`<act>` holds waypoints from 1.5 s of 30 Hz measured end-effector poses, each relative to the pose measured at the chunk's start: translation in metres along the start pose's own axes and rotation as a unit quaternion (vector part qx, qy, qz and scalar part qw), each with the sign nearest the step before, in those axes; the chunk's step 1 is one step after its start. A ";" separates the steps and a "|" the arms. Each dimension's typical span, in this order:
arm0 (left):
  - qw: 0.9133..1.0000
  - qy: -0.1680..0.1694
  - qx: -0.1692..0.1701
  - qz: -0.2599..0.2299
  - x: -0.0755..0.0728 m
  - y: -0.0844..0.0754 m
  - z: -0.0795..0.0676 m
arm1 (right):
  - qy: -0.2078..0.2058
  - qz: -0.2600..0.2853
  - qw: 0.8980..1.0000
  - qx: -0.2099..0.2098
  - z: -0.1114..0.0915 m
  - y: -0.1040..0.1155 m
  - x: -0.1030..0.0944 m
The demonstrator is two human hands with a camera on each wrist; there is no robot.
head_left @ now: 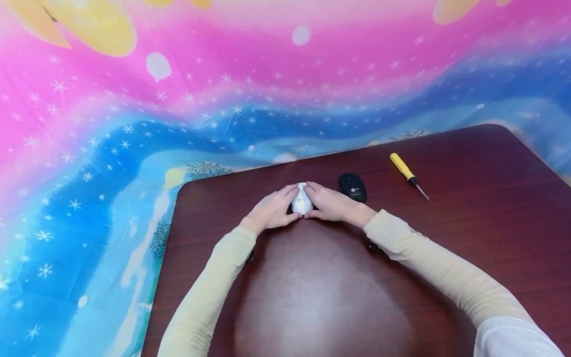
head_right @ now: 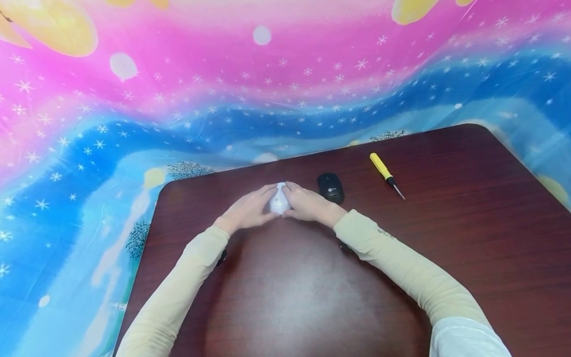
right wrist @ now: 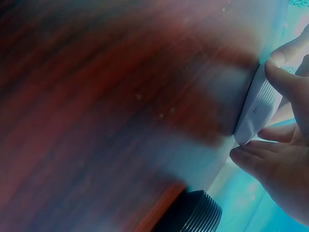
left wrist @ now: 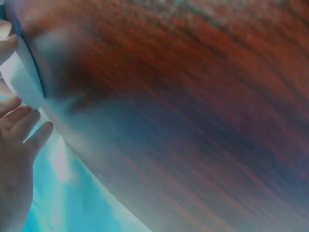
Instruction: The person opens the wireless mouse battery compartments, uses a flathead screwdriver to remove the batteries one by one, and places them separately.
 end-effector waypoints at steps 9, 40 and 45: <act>1.000 -0.015 0.004 -0.013 0.004 -0.001 0.000 | 0.003 -0.003 1.000 0.003 0.002 -0.002 0.005; 0.943 -0.251 -0.098 -0.196 -0.004 -0.022 -0.002 | -0.154 0.257 0.951 0.080 -0.010 -0.017 -0.015; 0.891 -0.312 -0.155 -0.290 -0.003 -0.029 0.000 | -0.162 0.347 0.916 0.119 -0.015 -0.016 -0.017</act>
Point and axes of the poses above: each hand's wrist, its own z-axis towards the middle knuckle, its own x-axis out of the palm, y = z × x, the point moved 4 cm from there along z, towards the middle knuckle, and after that the axes turned 10 degrees about x, right-handed, at the moved point
